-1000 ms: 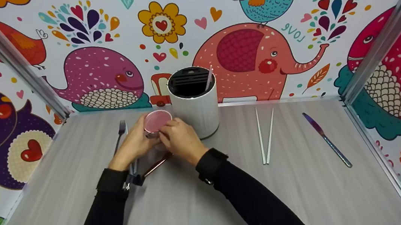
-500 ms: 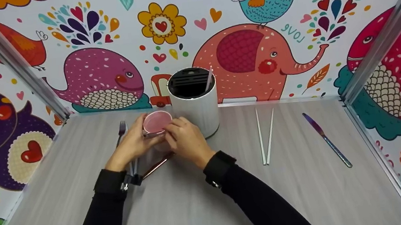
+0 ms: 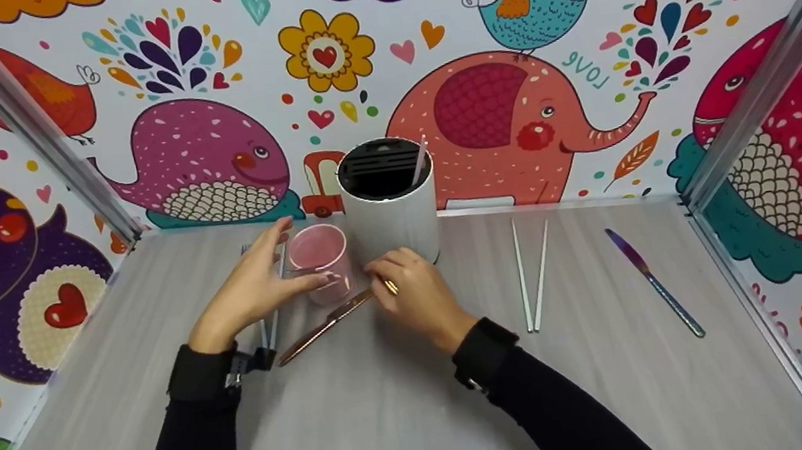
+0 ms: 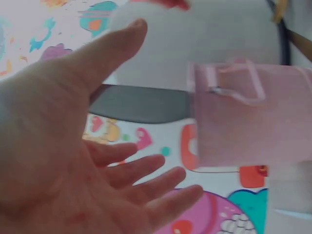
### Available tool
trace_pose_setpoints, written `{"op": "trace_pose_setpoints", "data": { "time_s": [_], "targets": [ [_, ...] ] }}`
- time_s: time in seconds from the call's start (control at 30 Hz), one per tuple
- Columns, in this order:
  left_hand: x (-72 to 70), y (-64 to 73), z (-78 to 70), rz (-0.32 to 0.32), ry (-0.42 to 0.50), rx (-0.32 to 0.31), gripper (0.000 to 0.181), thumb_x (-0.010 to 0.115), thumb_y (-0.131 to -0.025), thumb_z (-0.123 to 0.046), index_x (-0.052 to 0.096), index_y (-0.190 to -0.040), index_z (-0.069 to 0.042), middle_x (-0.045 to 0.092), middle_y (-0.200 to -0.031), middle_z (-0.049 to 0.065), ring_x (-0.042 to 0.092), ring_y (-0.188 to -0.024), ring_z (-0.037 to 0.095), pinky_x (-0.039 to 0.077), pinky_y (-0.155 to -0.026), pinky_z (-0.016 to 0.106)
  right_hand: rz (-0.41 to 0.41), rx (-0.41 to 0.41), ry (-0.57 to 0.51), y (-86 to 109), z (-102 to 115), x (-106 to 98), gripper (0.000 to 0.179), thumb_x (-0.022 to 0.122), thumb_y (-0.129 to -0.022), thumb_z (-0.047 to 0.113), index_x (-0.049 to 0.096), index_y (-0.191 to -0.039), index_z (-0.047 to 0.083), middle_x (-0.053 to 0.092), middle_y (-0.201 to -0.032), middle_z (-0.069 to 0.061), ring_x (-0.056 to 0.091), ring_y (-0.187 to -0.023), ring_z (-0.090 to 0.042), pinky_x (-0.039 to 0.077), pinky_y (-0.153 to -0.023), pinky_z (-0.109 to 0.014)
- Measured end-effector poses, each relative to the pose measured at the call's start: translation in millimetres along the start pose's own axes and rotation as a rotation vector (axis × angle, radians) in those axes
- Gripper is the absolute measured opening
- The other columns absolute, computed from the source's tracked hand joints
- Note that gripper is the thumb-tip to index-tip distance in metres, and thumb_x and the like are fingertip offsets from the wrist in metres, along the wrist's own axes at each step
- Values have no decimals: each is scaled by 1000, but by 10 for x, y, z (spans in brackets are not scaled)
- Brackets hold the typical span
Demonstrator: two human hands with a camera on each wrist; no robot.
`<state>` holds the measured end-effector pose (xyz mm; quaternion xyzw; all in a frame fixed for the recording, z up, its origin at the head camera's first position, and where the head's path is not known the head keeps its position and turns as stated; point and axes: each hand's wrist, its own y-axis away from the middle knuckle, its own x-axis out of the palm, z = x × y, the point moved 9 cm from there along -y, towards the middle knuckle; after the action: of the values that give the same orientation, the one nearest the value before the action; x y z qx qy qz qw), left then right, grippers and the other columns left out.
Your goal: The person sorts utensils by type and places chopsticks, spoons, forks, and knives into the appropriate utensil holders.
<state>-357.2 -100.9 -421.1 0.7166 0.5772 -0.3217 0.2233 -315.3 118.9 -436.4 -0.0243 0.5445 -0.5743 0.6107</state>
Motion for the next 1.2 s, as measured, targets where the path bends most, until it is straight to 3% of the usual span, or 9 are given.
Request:
{"op": "trace_pose_setpoints", "data": {
  "time_s": [0.27, 0.47, 0.6, 0.73, 0.8, 0.87, 0.97, 1.03, 1.2],
  "targets": [
    [-51, 129, -385, -39, 16, 59, 108, 90, -91, -49, 30, -175, -17, 36, -179, 12, 45, -159, 36, 53, -120, 60, -29, -2, 82, 389, -293, -494, 17, 78, -92, -6, 84, -105, 4, 80, -97, -6, 75, -89, -19, 65, -75, -32],
    [-32, 216, -677, -131, 39, 107, 96, 87, -95, -45, 38, -172, -14, 44, -176, 10, 47, -158, 35, 53, -121, 57, -11, 154, 132, 590, -720, -886, 15, 79, -95, -3, 85, -106, 5, 83, -100, -6, 76, -89, -17, 55, -82, -7],
    [120, 210, -862, -117, 68, 131, 93, 84, -98, -45, 38, -171, -12, 43, -177, 10, 45, -162, 32, 46, -128, 54, 4, 267, 162, 684, -1001, -1157, 16, 75, -98, -1, 85, -109, 4, 84, -103, -9, 75, -90, -21, 45, -84, 3],
    [308, 119, -935, -92, 95, 87, 92, 81, -101, -44, 35, -173, -11, 38, -180, 10, 40, -166, 29, 41, -131, 53, 43, 409, 216, 797, -1313, -1418, 19, 70, -102, 4, 84, -116, 3, 83, -108, -15, 73, -92, -28, 39, -81, 5],
    [388, 53, -931, -95, 111, 64, 92, 79, -102, -44, 33, -174, -11, 37, -181, 11, 38, -167, 29, 40, -132, 53, 83, 497, 244, 869, -1498, -1546, 23, 69, -104, 7, 82, -121, 1, 82, -113, -19, 72, -96, -32, 40, -79, 2],
    [464, -17, -908, -108, 137, 51, 93, 78, -103, -43, 30, -175, -10, 34, -182, 12, 36, -168, 30, 38, -134, 53, 131, 582, 265, 950, -1682, -1655, 27, 68, -105, 11, 80, -126, -1, 79, -118, -24, 71, -101, -36, 52, -82, -12],
    [550, -113, -864, -152, 183, 47, 92, 78, -104, -41, 30, -175, -8, 34, -181, 15, 38, -167, 32, 37, -134, 53, 235, 705, 268, 1095, -1943, -1789, 35, 65, -108, 16, 74, -135, -5, 74, -127, -30, 66, -111, -42, 64, -92, -43],
    [566, -161, -827, -211, 219, 40, 90, 78, -104, -38, 32, -173, -5, 37, -178, 18, 42, -164, 33, 38, -134, 52, 277, 744, 273, 1173, -2066, -1877, 40, 63, -108, 18, 71, -137, -8, 72, -130, -34, 64, -114, -47, 59, -100, -65],
    [535, -237, -719, -355, 299, -21, 88, 82, -100, -36, 38, -170, -5, 45, -169, 18, 50, -155, 35, 43, -132, 54, 319, 816, 292, 1365, -2290, -2118, 42, 60, -109, 20, 68, -138, -10, 65, -131, -36, 56, -114, -49, 53, -100, -67]
  ]
}}
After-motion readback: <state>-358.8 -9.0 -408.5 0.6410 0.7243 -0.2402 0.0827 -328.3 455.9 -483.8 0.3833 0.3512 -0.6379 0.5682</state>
